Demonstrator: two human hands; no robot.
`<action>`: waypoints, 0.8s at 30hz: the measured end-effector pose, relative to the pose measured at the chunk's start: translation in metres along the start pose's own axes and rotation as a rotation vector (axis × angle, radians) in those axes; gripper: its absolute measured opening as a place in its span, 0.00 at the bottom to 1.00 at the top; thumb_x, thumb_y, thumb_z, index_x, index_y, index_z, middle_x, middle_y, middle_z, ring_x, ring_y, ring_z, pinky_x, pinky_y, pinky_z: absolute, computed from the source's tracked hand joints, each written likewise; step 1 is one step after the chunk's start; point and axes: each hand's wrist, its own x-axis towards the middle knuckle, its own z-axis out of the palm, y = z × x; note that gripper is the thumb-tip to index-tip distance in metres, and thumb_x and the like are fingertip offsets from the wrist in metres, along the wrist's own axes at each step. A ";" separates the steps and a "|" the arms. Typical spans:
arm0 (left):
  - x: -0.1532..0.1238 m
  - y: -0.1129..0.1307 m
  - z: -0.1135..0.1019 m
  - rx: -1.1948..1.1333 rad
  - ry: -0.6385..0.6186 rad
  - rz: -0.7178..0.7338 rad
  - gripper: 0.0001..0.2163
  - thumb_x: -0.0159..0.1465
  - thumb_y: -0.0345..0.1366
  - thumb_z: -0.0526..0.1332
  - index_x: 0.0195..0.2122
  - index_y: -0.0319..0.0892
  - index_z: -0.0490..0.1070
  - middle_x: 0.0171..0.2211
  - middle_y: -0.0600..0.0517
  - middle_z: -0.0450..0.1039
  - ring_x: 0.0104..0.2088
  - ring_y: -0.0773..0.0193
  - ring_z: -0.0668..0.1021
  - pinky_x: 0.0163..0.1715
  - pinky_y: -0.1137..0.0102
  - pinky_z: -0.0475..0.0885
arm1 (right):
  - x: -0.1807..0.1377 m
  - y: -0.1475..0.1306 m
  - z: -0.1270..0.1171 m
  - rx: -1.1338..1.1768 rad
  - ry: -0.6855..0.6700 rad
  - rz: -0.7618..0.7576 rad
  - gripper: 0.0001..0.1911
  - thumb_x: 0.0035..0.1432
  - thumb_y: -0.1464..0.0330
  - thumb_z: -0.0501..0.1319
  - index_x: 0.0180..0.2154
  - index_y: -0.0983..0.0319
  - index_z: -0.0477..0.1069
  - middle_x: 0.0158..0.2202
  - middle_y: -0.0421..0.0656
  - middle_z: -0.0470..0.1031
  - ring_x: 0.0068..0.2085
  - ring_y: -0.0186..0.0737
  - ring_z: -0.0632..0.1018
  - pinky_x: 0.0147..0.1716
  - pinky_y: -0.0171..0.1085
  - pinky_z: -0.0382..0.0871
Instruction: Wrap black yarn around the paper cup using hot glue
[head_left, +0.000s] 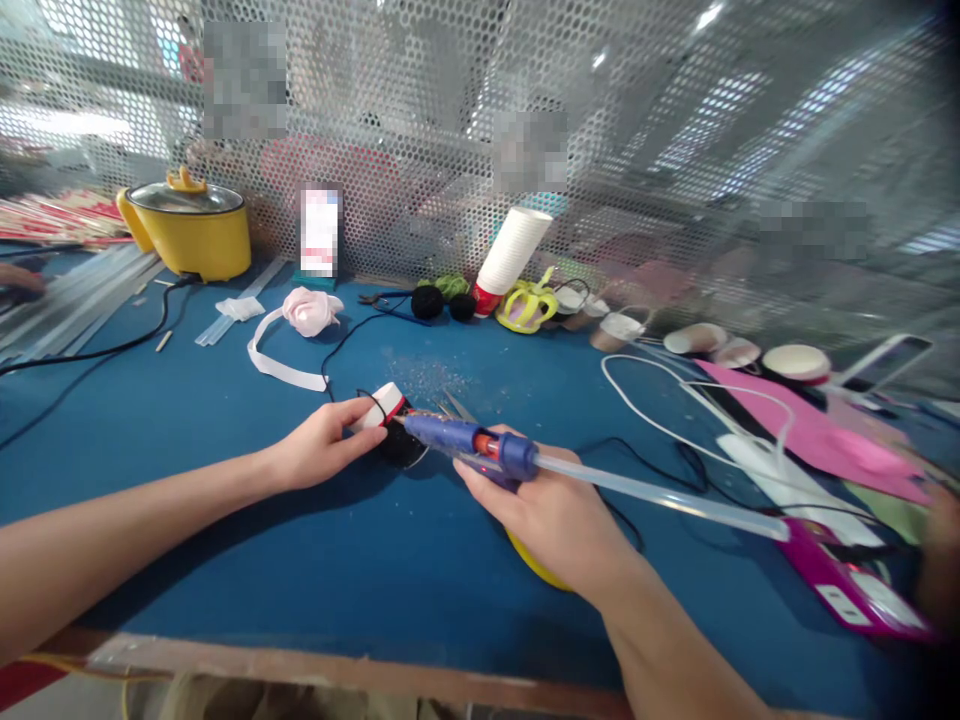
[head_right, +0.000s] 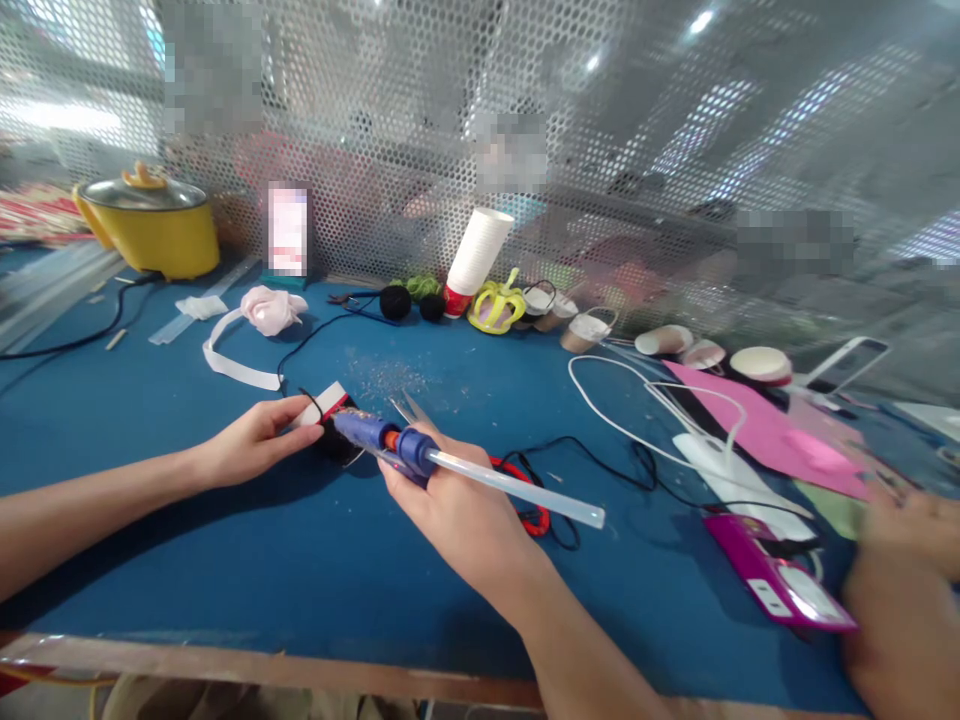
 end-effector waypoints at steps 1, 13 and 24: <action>0.000 0.000 0.000 0.000 -0.002 0.002 0.11 0.60 0.41 0.51 0.27 0.39 0.60 0.23 0.58 0.54 0.25 0.71 0.59 0.25 0.76 0.58 | 0.000 0.000 0.000 -0.008 -0.006 0.001 0.07 0.52 0.67 0.55 0.32 0.59 0.71 0.26 0.42 0.76 0.26 0.40 0.77 0.23 0.34 0.68; 0.000 0.000 0.000 -0.005 -0.001 0.013 0.11 0.60 0.41 0.51 0.27 0.38 0.60 0.23 0.58 0.54 0.25 0.71 0.58 0.24 0.76 0.57 | -0.002 0.000 0.005 0.005 -0.022 0.076 0.08 0.53 0.66 0.55 0.34 0.60 0.71 0.25 0.42 0.76 0.26 0.40 0.77 0.23 0.34 0.67; 0.000 0.001 -0.001 0.024 -0.003 0.012 0.11 0.60 0.41 0.51 0.27 0.39 0.60 0.22 0.58 0.54 0.24 0.71 0.59 0.24 0.76 0.57 | -0.001 -0.002 0.003 -0.007 -0.032 0.060 0.07 0.53 0.66 0.55 0.29 0.59 0.71 0.21 0.41 0.74 0.22 0.38 0.74 0.20 0.34 0.65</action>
